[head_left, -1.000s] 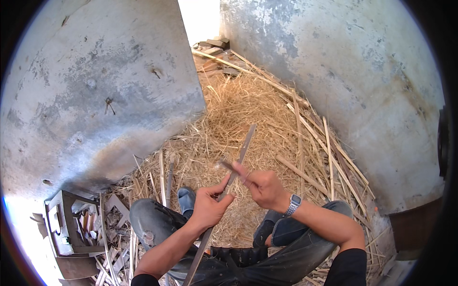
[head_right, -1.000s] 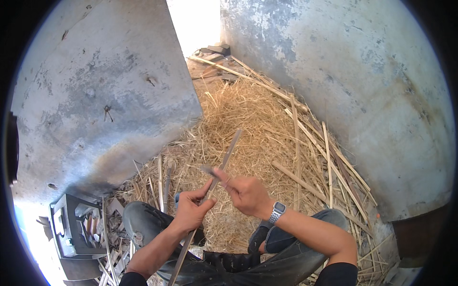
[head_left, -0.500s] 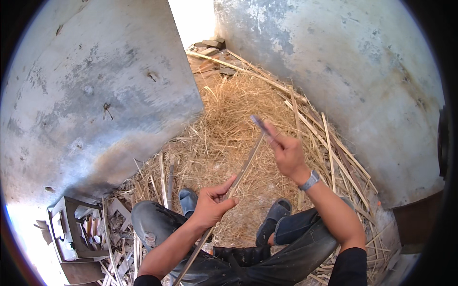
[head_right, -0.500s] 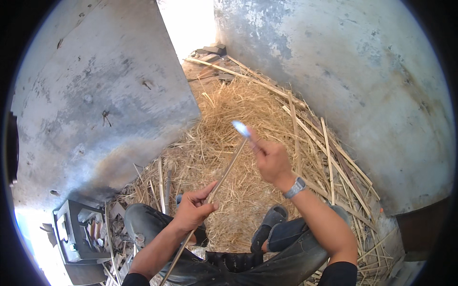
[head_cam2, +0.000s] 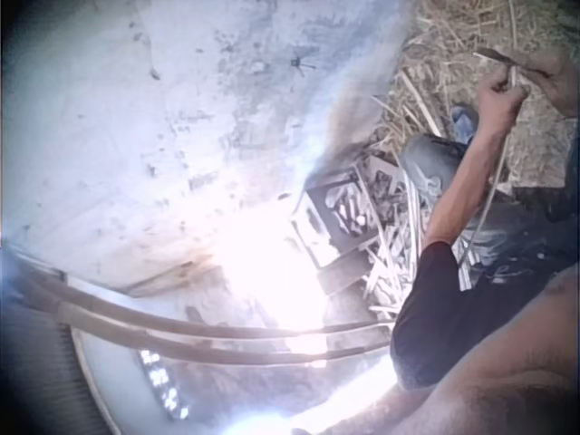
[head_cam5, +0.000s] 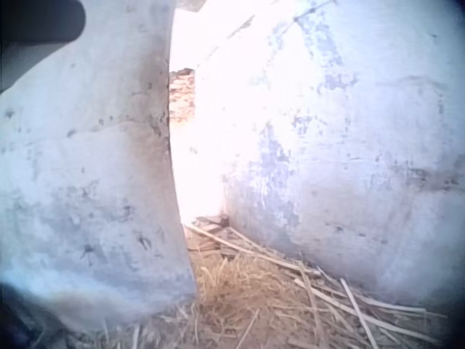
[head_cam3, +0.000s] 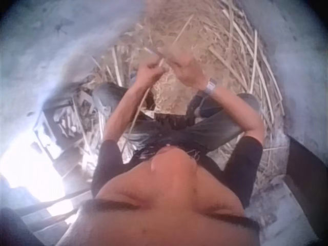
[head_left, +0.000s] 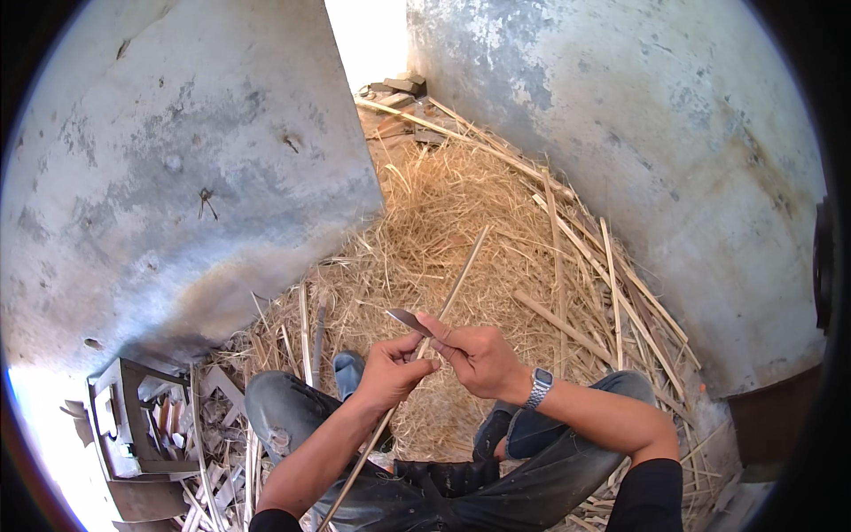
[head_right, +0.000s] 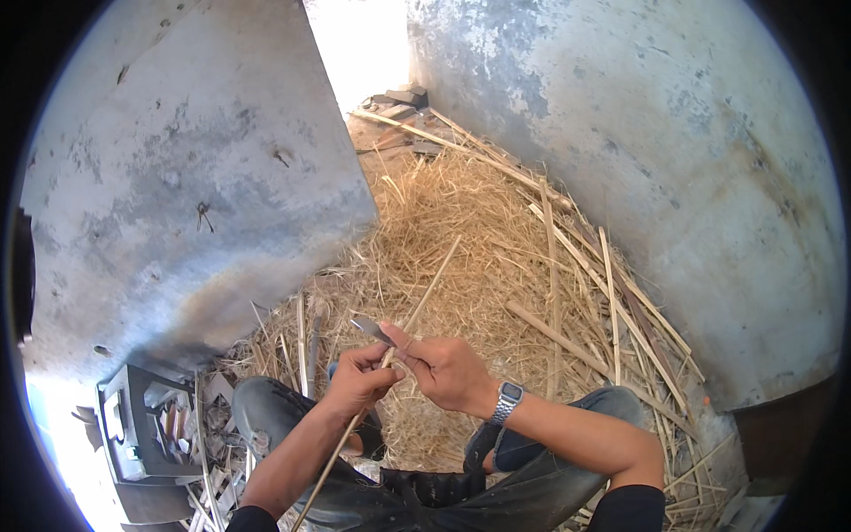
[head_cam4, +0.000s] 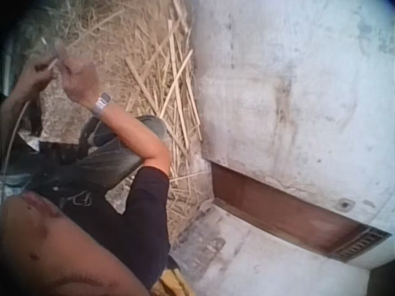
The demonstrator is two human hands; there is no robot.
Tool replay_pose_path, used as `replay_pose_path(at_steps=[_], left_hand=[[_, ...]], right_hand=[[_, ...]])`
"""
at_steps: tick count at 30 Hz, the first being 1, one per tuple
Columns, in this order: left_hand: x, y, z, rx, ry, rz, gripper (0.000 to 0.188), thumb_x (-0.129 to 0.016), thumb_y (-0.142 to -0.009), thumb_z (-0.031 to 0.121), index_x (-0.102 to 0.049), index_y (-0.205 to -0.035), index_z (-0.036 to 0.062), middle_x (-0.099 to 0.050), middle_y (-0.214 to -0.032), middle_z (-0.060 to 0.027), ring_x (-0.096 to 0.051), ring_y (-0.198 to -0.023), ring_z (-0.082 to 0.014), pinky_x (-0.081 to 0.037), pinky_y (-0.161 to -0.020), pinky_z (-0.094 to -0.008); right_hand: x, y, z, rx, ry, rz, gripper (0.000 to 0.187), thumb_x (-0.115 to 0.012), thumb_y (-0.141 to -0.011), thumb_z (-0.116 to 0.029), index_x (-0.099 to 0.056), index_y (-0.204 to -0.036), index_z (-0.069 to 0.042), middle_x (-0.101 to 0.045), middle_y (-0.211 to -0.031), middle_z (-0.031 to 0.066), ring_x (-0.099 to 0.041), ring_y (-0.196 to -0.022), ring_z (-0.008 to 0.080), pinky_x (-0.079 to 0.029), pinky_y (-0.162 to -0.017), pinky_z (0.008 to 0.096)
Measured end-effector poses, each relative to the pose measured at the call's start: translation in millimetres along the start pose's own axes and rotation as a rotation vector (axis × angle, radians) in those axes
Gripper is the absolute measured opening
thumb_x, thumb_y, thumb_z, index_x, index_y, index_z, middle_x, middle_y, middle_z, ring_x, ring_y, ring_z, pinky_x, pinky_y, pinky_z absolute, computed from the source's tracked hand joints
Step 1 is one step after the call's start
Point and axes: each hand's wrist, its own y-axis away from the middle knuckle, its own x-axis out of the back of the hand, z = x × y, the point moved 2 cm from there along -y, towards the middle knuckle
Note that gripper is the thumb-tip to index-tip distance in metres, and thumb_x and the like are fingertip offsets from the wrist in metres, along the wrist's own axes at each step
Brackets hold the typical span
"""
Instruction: The person carves and shapes a wooden stick by scraping along its length with a knife.
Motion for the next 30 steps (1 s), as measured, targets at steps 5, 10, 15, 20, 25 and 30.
replay_pose_path(at_steps=[5,10,15,20,25,30], left_hand=[[-3,3,3,0.111,0.098,-0.032,0.028,-0.08,-0.088,0.001,-0.072,-0.115,0.0025,-0.052,-0.064,0.0092,-0.043,-0.051,-0.0008,-0.026,-0.048,-0.0217],[-11,7,11,0.143,0.138,-0.042,0.057,-0.08,-0.088,0.001,-0.065,-0.143,0.0072,-0.052,-0.063,0.0082,-0.042,-0.05,-0.0024,-0.028,-0.048,-0.0225],[-7,5,6,0.108,0.06,-0.039,0.071,-0.08,-0.088,0.002,-0.055,-0.154,0.0103,-0.047,-0.062,0.01,-0.04,-0.051,-0.0014,-0.028,-0.049,-0.0228],[-10,7,5,0.09,0.02,-0.077,0.071,-0.081,-0.087,0.002,-0.056,-0.153,0.0102,-0.046,-0.062,0.011,-0.039,-0.052,-0.0007,-0.028,-0.049,-0.0224],[-5,10,2,0.054,-0.027,-0.079,0.069,-0.081,-0.088,0.004,-0.057,-0.152,0.0113,-0.046,-0.062,0.0107,-0.039,-0.052,-0.0009,-0.029,-0.049,-0.0224],[-6,11,6,0.068,-0.056,-0.047,0.069,-0.081,-0.088,0.004,-0.056,-0.153,0.0103,-0.045,-0.061,0.01,-0.039,-0.051,-0.0015,-0.029,-0.049,-0.0226]], right_hand=[[8,0,1,-0.068,-0.14,-0.068,0.048,-0.066,-0.101,-0.013,-0.061,-0.149,-0.017,-0.067,-0.072,0.0166,-0.062,-0.055,0.0221,-0.049,-0.056,0.0352],[23,0,11,-0.01,-0.315,-0.049,0.045,-0.067,-0.101,-0.01,-0.064,-0.145,-0.013,-0.074,-0.083,0.0182,-0.056,-0.055,0.0127,-0.048,-0.058,0.0298],[58,-17,27,-0.133,-0.054,0.133,0.042,-0.065,-0.102,-0.012,-0.065,-0.144,-0.01,-0.077,-0.089,0.0167,-0.055,-0.059,0.009,-0.048,-0.059,0.0283],[84,-20,52,-0.182,0.053,0.18,0.046,-0.062,-0.102,-0.014,-0.062,-0.148,-0.015,-0.067,-0.077,0.0178,-0.061,-0.06,0.0222,-0.048,-0.06,0.0356],[88,-24,40,-0.155,0.183,0.225,0.053,-0.058,-0.099,-0.007,-0.057,-0.152,-0.013,-0.06,-0.069,0.0171,-0.056,-0.056,0.0266,-0.045,-0.058,0.0389],[82,-23,39,-0.034,0.269,0.233,0.059,-0.057,-0.096,-0.003,-0.053,-0.154,-0.009,-0.059,-0.071,0.018,-0.058,-0.059,0.03,-0.046,-0.059,0.0409]])
